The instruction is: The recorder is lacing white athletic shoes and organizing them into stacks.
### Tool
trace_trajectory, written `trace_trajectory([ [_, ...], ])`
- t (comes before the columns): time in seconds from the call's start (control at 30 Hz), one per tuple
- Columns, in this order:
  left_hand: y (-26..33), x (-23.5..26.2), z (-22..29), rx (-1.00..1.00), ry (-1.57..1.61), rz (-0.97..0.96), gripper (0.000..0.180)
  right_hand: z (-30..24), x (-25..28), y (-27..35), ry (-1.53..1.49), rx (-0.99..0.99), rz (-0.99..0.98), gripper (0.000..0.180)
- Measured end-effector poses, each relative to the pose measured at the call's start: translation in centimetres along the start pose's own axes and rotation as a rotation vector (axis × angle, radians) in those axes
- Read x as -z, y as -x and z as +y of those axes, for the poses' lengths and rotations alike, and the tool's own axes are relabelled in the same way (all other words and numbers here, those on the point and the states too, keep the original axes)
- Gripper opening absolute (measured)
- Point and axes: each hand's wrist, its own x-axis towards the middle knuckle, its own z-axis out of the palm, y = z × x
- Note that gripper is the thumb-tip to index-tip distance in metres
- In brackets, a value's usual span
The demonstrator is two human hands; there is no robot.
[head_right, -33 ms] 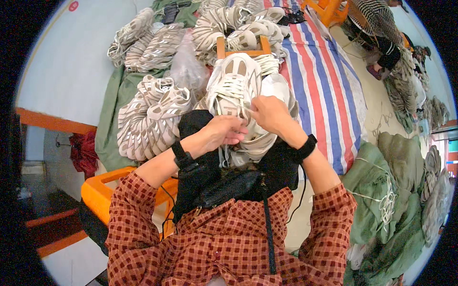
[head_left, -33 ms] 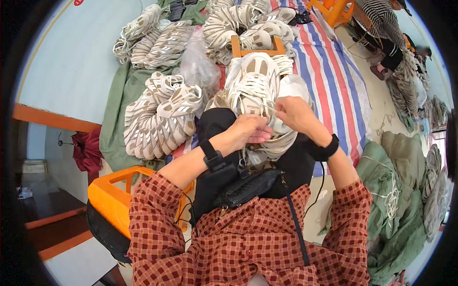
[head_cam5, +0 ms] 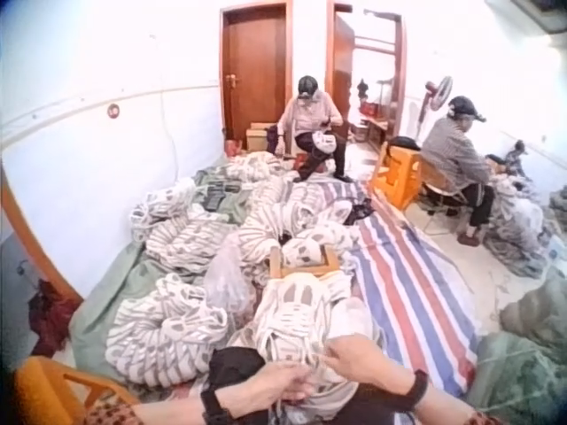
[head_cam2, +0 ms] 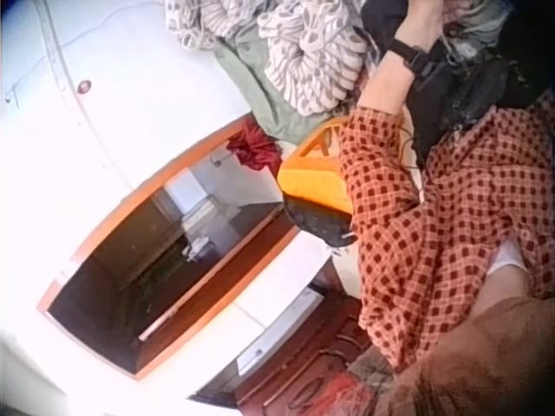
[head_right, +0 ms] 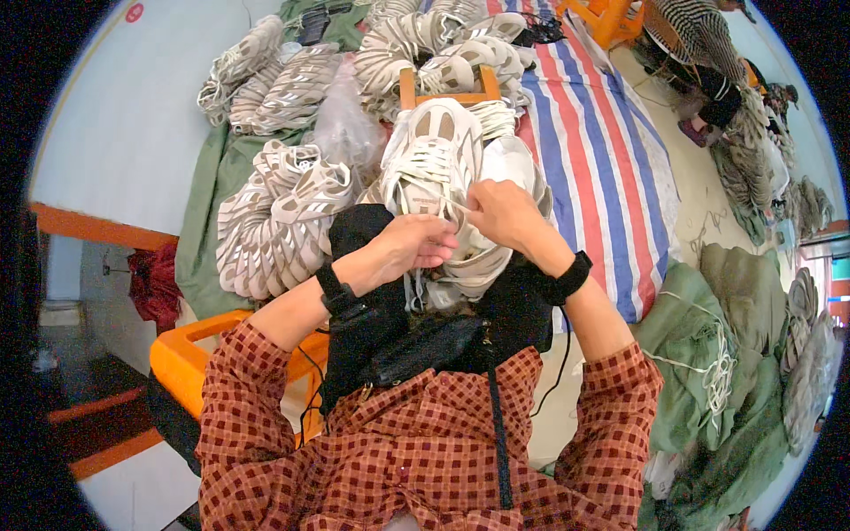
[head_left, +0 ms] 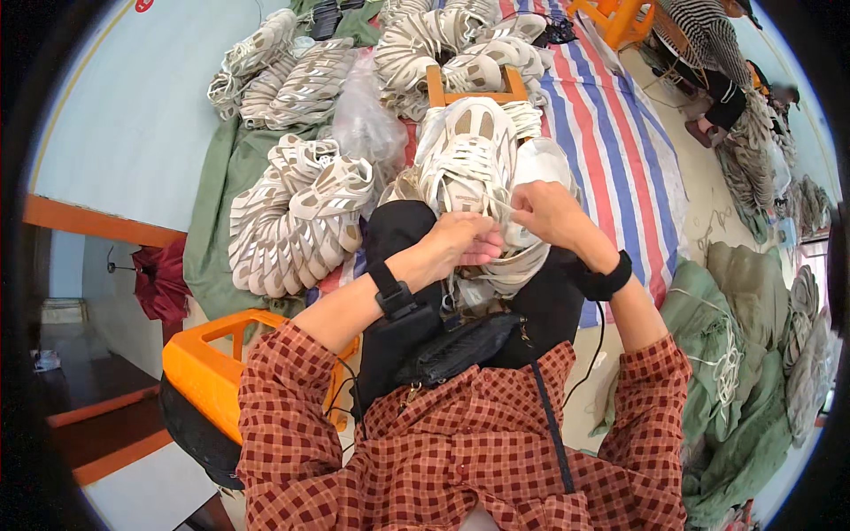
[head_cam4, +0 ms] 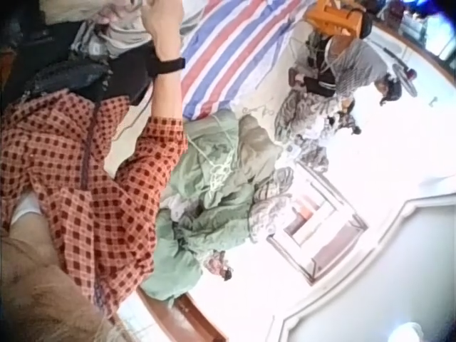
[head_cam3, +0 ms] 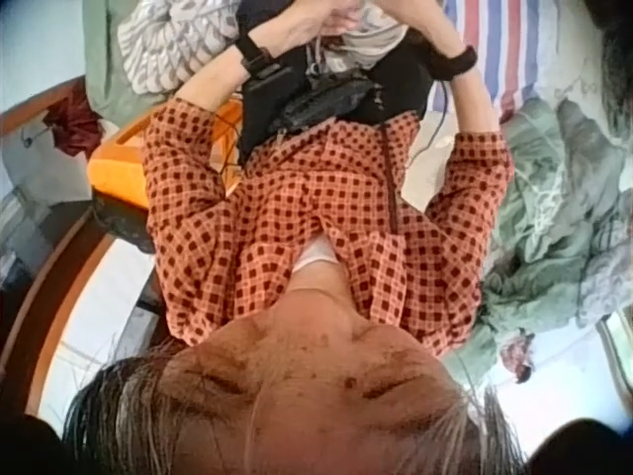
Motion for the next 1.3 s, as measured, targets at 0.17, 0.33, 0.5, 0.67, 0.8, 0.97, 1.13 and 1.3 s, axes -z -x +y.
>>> trace_trajectory([
  [0.17, 3.9, 1.0, 1.6, -0.286, -0.169, -0.194, 0.014, 0.0, 0.0, 0.5, 0.223, -0.033, 0.261, 0.014],
  [0.33, 11.6, 5.3, 7.0, -0.783, -0.049, -0.22, 0.02, -0.5, -1.2, -1.0, 0.206, 0.048, 0.368, 0.014],
  [0.5, 13.1, 8.6, 8.2, -0.848, -0.516, 0.38, 0.023, -0.9, -1.3, -0.5, -0.09, -0.285, -0.134, 0.028],
  [0.67, 9.5, 9.0, 8.0, -0.924, -0.396, 0.515, 0.018, -3.7, -2.8, 0.0, -0.846, -0.377, -0.342, 0.032],
  [0.8, 8.3, 8.1, 9.5, -0.916, 0.172, 0.293, 0.024, -5.6, -5.8, 0.0, -1.263, -0.542, -0.507, 0.025],
  [0.97, 7.5, 11.7, 11.4, -0.944, 0.442, 0.023, 0.026, -5.3, -3.7, 0.8, -1.444, -0.546, -0.484, 0.021],
  [1.13, 7.7, 13.8, 13.2, -1.004, 0.332, 0.047, 0.03, -1.9, 2.7, 2.7, -0.525, -0.357, -0.306, 0.027],
  [1.3, 7.9, 13.9, 15.5, -0.978, 0.193, -0.023, 0.038, 3.8, 3.9, 3.0, 0.149, -0.366, 0.142, 0.023],
])
